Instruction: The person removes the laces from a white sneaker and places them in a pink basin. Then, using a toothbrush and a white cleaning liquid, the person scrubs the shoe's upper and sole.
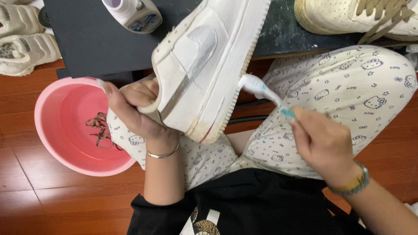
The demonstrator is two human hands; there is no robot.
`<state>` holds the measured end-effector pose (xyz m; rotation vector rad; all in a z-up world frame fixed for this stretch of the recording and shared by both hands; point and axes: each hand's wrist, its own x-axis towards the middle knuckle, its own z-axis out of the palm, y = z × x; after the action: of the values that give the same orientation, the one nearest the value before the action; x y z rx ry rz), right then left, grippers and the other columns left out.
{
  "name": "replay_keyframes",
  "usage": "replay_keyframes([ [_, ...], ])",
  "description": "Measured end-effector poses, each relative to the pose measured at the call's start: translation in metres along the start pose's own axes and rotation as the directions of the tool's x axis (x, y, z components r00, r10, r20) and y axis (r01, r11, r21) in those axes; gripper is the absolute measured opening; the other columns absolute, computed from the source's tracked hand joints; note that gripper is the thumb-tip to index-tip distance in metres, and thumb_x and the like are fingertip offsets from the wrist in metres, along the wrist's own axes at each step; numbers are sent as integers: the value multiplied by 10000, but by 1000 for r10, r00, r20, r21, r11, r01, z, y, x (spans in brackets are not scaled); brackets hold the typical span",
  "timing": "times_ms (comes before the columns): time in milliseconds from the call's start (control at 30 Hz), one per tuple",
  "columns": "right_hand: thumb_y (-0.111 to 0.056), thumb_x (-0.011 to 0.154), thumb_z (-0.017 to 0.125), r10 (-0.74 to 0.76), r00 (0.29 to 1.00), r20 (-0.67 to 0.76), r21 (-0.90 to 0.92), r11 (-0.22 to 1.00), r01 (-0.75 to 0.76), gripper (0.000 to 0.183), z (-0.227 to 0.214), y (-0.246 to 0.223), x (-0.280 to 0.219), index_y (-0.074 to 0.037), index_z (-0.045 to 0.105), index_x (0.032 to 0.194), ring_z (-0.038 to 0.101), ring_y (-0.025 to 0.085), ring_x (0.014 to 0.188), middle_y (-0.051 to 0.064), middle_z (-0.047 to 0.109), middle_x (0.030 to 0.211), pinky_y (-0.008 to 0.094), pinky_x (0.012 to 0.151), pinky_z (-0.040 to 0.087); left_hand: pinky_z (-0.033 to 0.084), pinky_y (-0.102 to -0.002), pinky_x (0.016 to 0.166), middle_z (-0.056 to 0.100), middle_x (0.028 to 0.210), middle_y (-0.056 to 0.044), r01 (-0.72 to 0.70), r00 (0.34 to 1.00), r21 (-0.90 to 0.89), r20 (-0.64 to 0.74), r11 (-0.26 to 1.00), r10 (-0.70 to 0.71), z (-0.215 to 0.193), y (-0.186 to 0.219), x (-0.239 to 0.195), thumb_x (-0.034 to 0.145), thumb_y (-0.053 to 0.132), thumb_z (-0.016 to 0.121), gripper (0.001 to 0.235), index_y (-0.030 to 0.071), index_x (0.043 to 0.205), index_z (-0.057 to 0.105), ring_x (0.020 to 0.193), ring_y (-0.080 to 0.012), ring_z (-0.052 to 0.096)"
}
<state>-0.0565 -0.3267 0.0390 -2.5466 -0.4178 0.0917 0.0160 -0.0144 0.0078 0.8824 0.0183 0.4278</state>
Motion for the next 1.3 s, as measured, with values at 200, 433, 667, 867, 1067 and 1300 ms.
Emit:
replay_keyframes([
  [200,-172,1015,649,-94,996,6,-64,994,94,173,-1,4,-7,-64,716,1132,423,77,438,-40,512,572,250,381,329,246,-290,467,300,449,-26,10,992,-51,125,999,-3,-2,0,-3,1189,364,303,723,102,515,300,401,-137,181],
  [433,-192,941,733,-172,985,3,-197,966,169,221,-25,-9,3,-153,760,1157,358,105,419,-28,521,608,287,405,278,292,-317,490,318,471,-72,-83,995,67,67,994,79,6,0,-6,1184,313,330,651,56,586,290,414,-154,200],
  [667,-212,851,789,-183,983,22,-299,937,181,282,-17,-17,-2,-129,815,1120,321,110,363,-18,501,547,328,357,250,306,-306,456,324,453,-72,-145,986,49,89,988,140,3,-3,-2,1158,302,338,642,49,568,301,390,-144,203],
  [867,-136,943,639,-146,986,76,225,966,126,242,-11,-17,-19,-107,713,1172,458,59,497,-14,588,660,257,452,351,305,-297,445,306,445,-61,-148,985,96,108,984,137,3,-2,-5,1173,313,339,661,57,564,306,376,-132,192],
  [1067,-59,902,610,142,931,336,467,833,-295,267,-2,1,-12,-67,755,1126,416,77,353,-16,588,489,275,344,315,306,-291,430,306,434,-49,-139,985,47,105,989,134,0,-5,-2,1159,327,323,653,65,561,304,364,-126,194],
  [1300,-102,989,592,-17,999,-36,266,964,27,264,8,-11,-8,-49,680,1233,486,79,499,-8,570,656,269,477,367,281,-284,439,294,435,-37,-129,987,25,98,991,126,0,-3,-1,1163,330,296,649,81,565,280,378,-130,178],
])
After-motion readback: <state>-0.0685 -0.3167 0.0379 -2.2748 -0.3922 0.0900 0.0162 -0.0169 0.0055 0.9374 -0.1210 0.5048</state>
